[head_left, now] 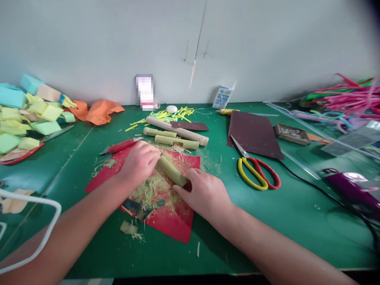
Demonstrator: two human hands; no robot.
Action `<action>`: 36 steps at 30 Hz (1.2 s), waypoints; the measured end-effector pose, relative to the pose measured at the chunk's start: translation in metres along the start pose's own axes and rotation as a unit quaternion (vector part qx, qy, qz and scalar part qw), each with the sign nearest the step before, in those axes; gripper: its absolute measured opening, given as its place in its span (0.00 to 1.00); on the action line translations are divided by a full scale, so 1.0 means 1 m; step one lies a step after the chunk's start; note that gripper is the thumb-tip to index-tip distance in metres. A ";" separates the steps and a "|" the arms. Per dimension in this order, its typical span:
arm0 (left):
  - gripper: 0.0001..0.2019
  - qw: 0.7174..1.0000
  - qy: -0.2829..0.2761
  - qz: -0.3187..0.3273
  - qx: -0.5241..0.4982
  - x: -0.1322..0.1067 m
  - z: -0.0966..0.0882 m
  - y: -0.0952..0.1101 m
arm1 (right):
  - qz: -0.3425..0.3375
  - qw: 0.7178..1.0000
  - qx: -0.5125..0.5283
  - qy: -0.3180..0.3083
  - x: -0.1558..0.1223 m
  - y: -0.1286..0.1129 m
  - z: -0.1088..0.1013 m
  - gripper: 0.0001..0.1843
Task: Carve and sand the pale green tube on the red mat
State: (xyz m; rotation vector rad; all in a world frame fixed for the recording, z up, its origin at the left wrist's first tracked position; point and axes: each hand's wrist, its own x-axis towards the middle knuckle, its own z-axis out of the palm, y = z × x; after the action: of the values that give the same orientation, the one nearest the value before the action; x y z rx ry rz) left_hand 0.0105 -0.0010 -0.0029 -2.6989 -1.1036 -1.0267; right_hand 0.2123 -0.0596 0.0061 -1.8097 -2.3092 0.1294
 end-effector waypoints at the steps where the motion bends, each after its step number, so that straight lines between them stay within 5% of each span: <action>1: 0.08 1.000 -0.014 0.006 -0.010 0.000 0.000 0.001 | 0.001 1.000 0.002 -0.005 0.000 0.000 0.000 0.15; 4: 0.08 0.998 -0.048 0.035 -0.037 0.000 0.000 -0.002 | 0.009 1.000 0.005 -0.016 0.000 0.000 -0.002 0.15; 8: 0.08 1.000 0.009 0.003 0.009 -0.001 -0.001 -0.005 | 0.017 1.000 0.005 -0.014 0.001 0.000 -0.002 0.16; 13: 0.08 0.998 -0.045 0.033 -0.033 -0.004 0.001 0.005 | 0.011 1.000 0.010 -0.014 0.001 0.001 0.000 0.15; 19: 0.08 1.000 0.013 -0.021 0.005 -0.002 -0.002 -0.014 | 0.030 0.999 0.021 -0.020 0.002 0.000 -0.002 0.16; 24: 0.08 0.998 -0.034 0.018 -0.039 0.000 0.000 -0.002 | 0.032 0.999 0.031 -0.030 0.002 -0.001 -0.004 0.15; 29: 0.09 0.999 0.021 -0.035 0.009 0.004 -0.002 -0.019 | 0.037 0.998 0.038 -0.028 0.003 0.000 -0.003 0.15; 36: 0.08 1.000 -0.014 0.007 -0.023 0.002 0.001 0.000 | 0.035 0.999 0.031 -0.028 0.002 -0.001 -0.003 0.15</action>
State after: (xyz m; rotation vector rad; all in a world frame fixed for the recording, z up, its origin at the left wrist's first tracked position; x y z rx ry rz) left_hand 0.0127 0.0005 -0.0027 -2.7614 -1.0772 -1.0272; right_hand 0.2118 -0.0581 0.0095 -1.8789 -2.2536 0.2623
